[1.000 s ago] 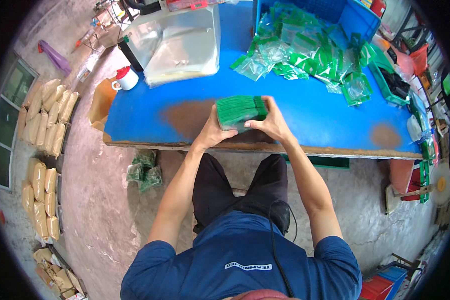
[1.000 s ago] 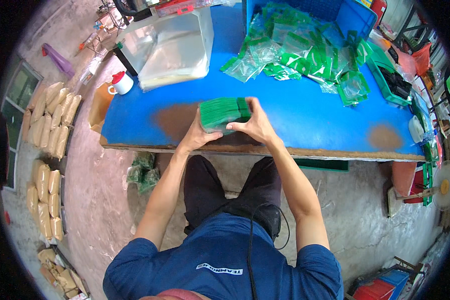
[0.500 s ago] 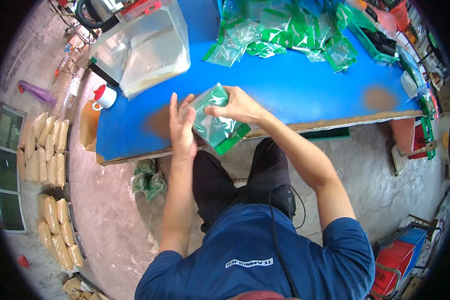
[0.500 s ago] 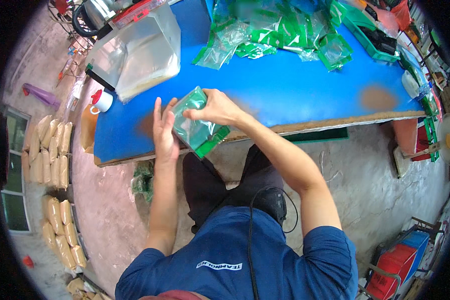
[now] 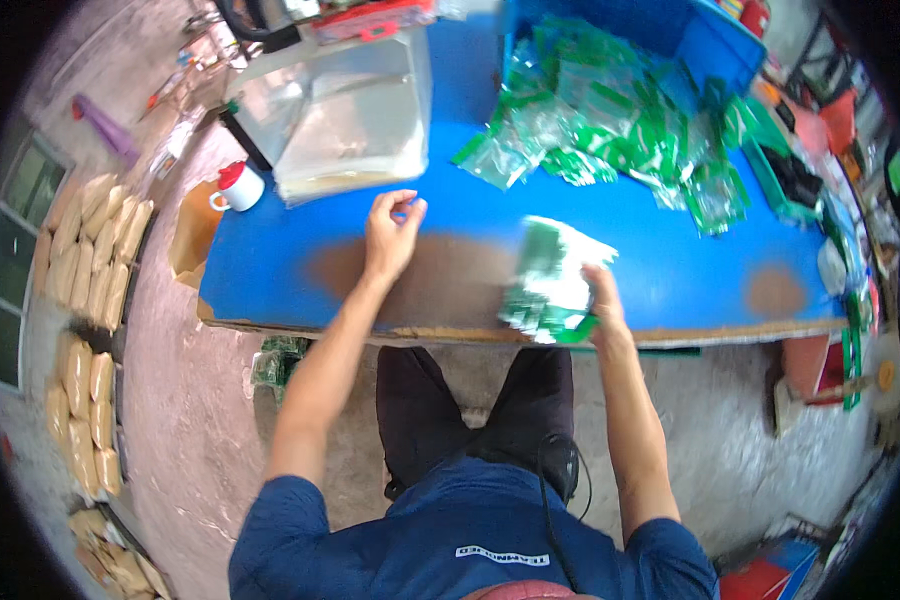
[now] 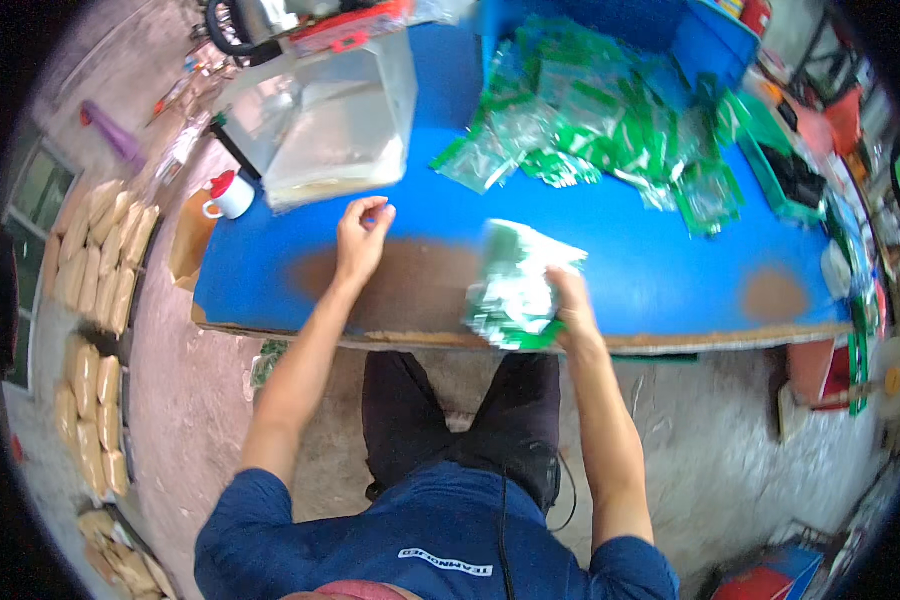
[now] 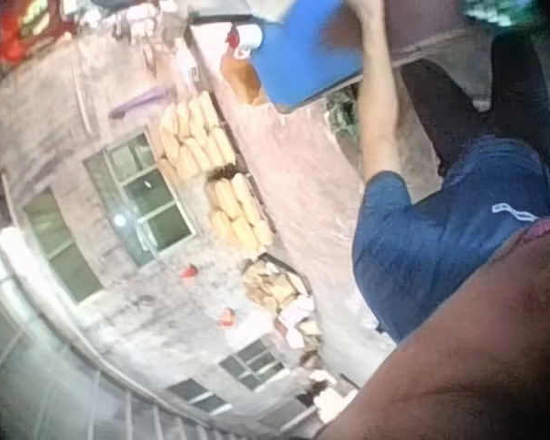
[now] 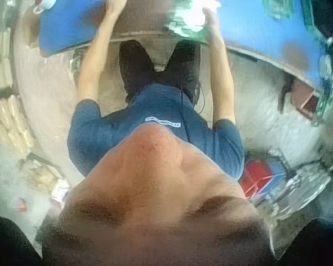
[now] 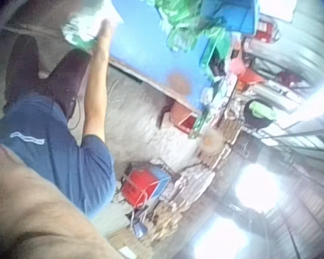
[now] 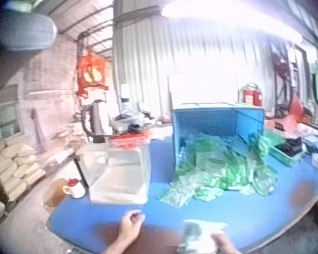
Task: Sorting and packaging green plastic pouches into larger clear bags.
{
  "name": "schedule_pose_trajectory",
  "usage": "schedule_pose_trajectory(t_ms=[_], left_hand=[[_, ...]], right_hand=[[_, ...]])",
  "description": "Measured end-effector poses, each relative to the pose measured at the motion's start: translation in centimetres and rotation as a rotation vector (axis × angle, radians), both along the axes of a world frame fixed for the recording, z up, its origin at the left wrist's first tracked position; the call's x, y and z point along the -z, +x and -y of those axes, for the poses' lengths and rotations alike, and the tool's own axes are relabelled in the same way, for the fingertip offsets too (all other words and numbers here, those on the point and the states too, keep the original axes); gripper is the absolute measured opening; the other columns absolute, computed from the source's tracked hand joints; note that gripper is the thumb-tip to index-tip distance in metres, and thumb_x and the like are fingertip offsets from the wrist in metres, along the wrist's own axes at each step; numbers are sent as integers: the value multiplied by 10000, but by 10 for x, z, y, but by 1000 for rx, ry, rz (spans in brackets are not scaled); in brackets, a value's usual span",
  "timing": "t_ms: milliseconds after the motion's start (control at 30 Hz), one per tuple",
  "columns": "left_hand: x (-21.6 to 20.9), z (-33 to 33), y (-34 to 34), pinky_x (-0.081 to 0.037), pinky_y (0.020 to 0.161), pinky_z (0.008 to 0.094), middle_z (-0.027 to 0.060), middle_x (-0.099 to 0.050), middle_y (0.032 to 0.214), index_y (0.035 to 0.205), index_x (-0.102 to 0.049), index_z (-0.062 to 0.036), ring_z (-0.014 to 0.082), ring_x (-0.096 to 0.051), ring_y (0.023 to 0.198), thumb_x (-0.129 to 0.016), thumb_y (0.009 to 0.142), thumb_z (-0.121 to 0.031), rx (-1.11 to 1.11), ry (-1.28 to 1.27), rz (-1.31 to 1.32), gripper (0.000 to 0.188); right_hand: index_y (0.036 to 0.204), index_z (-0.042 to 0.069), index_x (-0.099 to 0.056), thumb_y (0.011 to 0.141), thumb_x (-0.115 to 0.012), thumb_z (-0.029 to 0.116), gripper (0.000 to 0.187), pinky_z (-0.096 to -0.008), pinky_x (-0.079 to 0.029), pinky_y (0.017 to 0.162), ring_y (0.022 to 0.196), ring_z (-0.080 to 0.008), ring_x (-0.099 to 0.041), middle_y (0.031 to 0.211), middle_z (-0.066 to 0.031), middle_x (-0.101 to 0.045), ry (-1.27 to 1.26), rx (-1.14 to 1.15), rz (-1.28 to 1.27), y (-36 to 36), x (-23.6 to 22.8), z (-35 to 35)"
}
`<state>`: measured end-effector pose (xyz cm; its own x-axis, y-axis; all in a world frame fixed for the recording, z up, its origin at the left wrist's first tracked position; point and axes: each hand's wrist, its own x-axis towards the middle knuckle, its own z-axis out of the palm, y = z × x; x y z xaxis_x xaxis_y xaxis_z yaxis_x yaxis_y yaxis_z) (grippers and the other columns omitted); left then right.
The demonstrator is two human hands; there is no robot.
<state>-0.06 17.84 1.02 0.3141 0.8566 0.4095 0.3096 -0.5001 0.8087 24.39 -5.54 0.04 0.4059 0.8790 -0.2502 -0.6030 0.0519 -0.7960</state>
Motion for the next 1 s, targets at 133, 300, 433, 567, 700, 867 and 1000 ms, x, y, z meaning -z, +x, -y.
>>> schedule_pose_trajectory(t_ms=[133, 300, 433, 567, 700, 867, 1000], left_hand=[[17, -143, -41, -537, 715, 398, 122, -712, 786, 857, -706, -46, 273, -690, 749, -758, 826, -283, -287, 200, -314, 245], [36, -228, -75, -528, 662, 409, 99, -711, 754, 810, -724, -97, 285, -695, 728, -800, 771, -382, -447, 13, -378, 297], [22, -235, -58, -521, 653, 413, 96, -719, 761, 820, -756, -126, 277, -693, 719, -732, 806, -504, -375, -138, -440, 379], [16, -243, -70, -514, 674, 424, 102, -720, 761, 812, -755, -105, 283, -694, 741, -647, 856, -552, -428, -110, -396, 462], [6, -236, -73, -506, 701, 441, 117, -716, 793, 810, -731, -79, 309, -685, 775, -656, 880, -475, -409, -150, -439, 409], [-42, -190, -57, -493, 742, 496, 161, -691, 846, 880, -643, -35, 358, -666, 845, -634, 929, -282, -364, 846, -553, 252], [-112, -116, -33, -494, 732, 510, 186, -680, 807, 888, -625, -15, 369, -664, 816, -613, 938, -289, -109, 809, -656, 279]], right_hand=[[1334, 32, -511, 865, -627, 413, 616, -460, -538, 929, 1073, -294, -646, 1216, -130, -632, 170, 196, -162, 45, 26, -1], [1303, 23, -558, 809, -678, 453, 666, -411, -545, 901, 1024, -265, -656, 1197, -107, -658, 96, 117, -12, 50, 52, 0], [1276, 4, -572, 771, -708, 464, 697, -412, -549, 886, 1006, -264, -661, 1169, -123, -664, 38, 136, -38, 42, 22, 6], [1284, -6, -558, 776, -704, 469, 711, -427, -556, 879, 1002, -268, -665, 1162, -131, -661, 87, 125, -38, 38, 18, -1], [1305, 12, -547, 795, -691, 473, 702, -428, -548, 901, 1030, -277, -657, 1192, -129, -649, 105, 110, -36, 39, 29, -1], [1288, 10, -557, 847, -664, 429, 617, -416, -559, 893, 1011, -261, -672, 1172, -128, -665, 145, 113, -128, 44, 43, -4], [1266, 4, -561, 893, -630, 370, 527, -391, -577, 850, 964, -236, -688, 1136, -120, -679, 126, 129, -148, 46, 39, -3]])
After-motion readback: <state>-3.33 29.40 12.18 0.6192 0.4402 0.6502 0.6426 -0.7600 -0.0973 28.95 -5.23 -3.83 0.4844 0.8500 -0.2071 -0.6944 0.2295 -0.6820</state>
